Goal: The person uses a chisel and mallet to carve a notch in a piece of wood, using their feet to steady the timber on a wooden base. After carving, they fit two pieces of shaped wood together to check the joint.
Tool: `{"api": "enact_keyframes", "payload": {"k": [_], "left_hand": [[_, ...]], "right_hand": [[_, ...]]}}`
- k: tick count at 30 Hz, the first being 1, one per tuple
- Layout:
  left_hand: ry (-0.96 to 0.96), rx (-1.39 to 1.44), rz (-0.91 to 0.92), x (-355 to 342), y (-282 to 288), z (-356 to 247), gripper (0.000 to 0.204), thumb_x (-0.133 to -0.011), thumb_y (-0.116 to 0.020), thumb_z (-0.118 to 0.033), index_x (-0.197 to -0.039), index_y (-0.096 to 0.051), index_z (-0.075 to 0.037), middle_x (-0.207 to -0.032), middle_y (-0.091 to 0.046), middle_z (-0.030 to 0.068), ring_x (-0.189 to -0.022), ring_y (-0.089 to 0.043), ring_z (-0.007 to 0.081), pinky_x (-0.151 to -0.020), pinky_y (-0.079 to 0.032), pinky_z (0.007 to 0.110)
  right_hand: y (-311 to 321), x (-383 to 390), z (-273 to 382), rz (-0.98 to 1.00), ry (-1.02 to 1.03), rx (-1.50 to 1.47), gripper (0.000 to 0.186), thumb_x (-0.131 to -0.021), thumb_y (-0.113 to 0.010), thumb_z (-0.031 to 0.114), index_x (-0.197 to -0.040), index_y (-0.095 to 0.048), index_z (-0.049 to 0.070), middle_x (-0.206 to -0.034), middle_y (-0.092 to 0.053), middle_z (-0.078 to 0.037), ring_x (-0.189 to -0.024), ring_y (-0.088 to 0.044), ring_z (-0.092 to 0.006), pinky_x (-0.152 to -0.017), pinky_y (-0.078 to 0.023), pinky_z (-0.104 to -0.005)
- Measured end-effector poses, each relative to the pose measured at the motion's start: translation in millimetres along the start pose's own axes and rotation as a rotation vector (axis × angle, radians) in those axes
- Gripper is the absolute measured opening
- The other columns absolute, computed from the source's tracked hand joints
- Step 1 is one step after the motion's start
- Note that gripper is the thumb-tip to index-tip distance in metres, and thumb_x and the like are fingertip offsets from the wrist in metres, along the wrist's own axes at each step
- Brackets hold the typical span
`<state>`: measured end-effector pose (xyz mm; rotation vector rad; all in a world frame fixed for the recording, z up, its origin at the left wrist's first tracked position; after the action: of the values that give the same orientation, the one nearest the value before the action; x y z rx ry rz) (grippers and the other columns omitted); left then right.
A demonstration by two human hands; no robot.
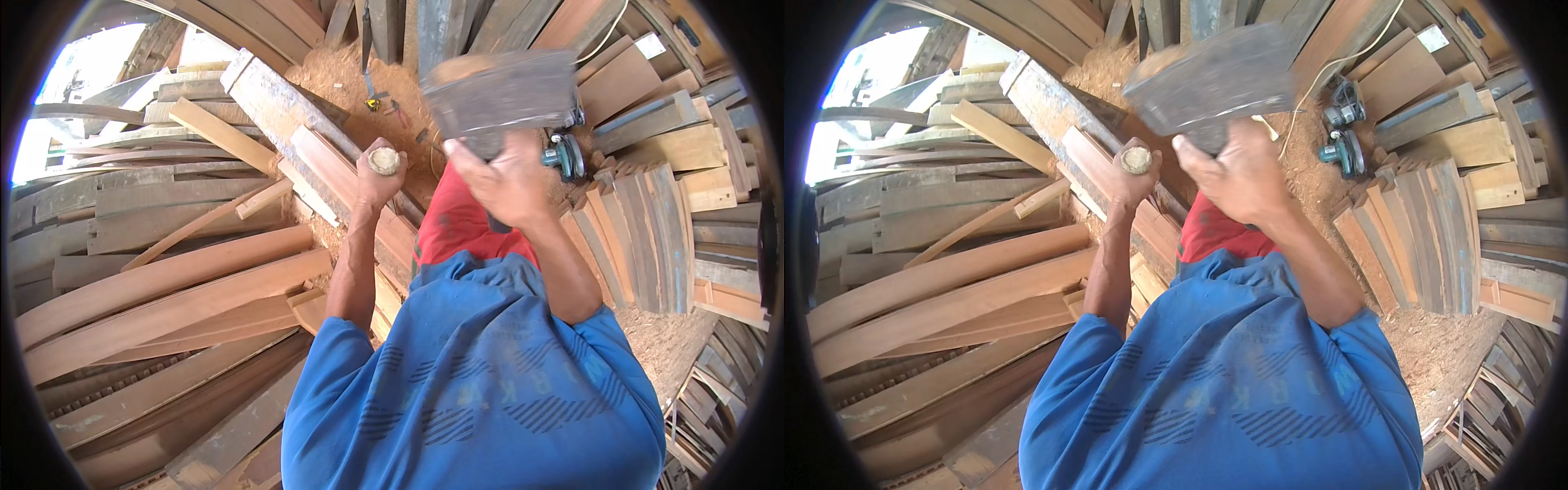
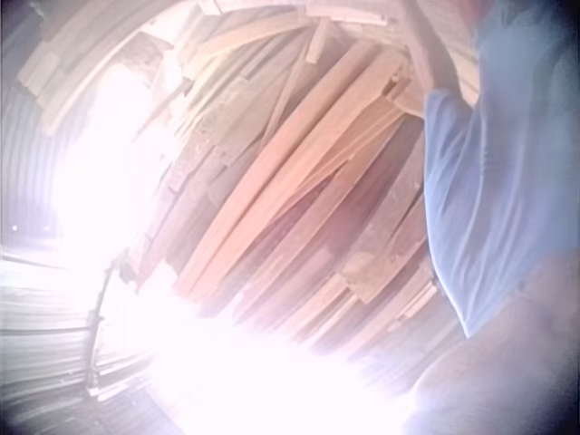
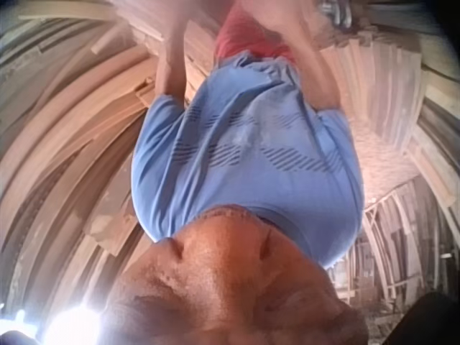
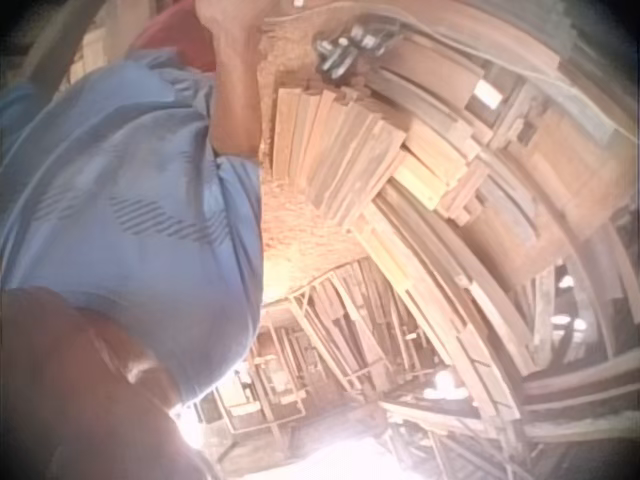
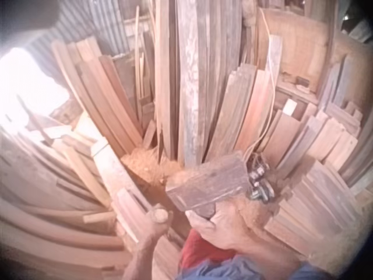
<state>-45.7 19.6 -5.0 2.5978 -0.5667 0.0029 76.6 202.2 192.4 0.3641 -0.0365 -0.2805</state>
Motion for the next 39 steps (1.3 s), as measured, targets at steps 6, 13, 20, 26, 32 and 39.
{"api": "enact_keyframes", "payload": {"k": [6,13,20,26,32,39], "left_hand": [[-0.363,-0.014,-0.065,-1,1,-11,0.021,-0.081,-0.077,-0.010,-0.099,-0.071,-0.003,-0.094,-0.077,0.0129,-0.088,-0.074,0.0196,-0.076,-0.057,0.037],[-0.309,0.039,-0.072,24,13,11,0.014,-0.084,-0.076,-0.009,-0.093,-0.066,-0.004,-0.087,-0.069,0.0099,-0.075,-0.059,0.0149,-0.071,-0.051,0.034],[-0.401,-0.027,-0.187,34,18,12,0.034,-0.083,-0.076,-0.006,-0.116,-0.067,-0.004,-0.104,-0.073,0.0092,-0.101,-0.069,0.0220,-0.088,-0.055,0.035],[-0.268,0.146,-0.306,14,31,-32,0.031,-0.082,-0.072,0.004,-0.111,-0.065,-0.003,-0.104,-0.073,0.0051,-0.095,-0.069,0.0140,-0.083,-0.055,0.029],[-0.043,0.264,-0.150,0,27,-2,0.019,-0.087,-0.076,-0.004,-0.088,-0.058,-0.008,-0.076,-0.056,-0.0027,-0.069,-0.058,0.0081,-0.060,-0.048,0.027],[-0.020,0.211,-0.024,-4,18,-6,0.018,-0.089,-0.074,-0.006,-0.084,-0.057,-0.008,-0.074,-0.055,-0.0033,-0.070,-0.056,0.0063,-0.063,-0.047,0.027]], "right_hand": [[-62,-25,-66,0.363,-0.018,0.654,0.030,-0.087,-0.067,0.023,-0.102,-0.066,-0.003,-0.090,-0.070,-0.028,-0.091,-0.069,-0.0460,-0.082,-0.054,-0.0529],[-33,-17,2,-0.036,0.131,0.124,0.029,-0.087,-0.069,0.026,-0.090,-0.068,-0.002,-0.086,-0.071,-0.026,-0.083,-0.069,-0.0464,-0.076,-0.055,-0.0522],[-74,-14,-44,0.423,-0.004,0.532,0.033,-0.085,-0.067,0.023,-0.110,-0.066,0.000,-0.095,-0.071,-0.027,-0.090,-0.069,-0.0451,-0.081,-0.054,-0.0533],[-56,-3,-32,0.233,0.041,0.193,0.037,-0.086,-0.069,0.023,-0.116,-0.066,0.001,-0.098,-0.071,-0.025,-0.093,-0.070,-0.0383,-0.085,-0.054,-0.0463],[-22,-3,-8,0.081,0.062,0.016,0.036,-0.086,-0.071,0.019,-0.115,-0.066,-0.001,-0.096,-0.071,-0.022,-0.091,-0.070,-0.0342,-0.085,-0.054,-0.0412],[-5,-7,8,0.014,0.078,-0.011,0.036,-0.088,-0.070,0.022,-0.115,-0.066,-0.001,-0.096,-0.072,-0.025,-0.087,-0.071,-0.0376,-0.083,-0.055,-0.0437]]}}
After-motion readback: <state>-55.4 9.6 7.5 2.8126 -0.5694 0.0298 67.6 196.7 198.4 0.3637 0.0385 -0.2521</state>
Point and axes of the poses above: each hand's wrist, its own x-axis away from the middle knuckle, its own y-axis out of the back of the hand, z = x × y, the point moved 5 cm from there along -x, towards the middle knuckle
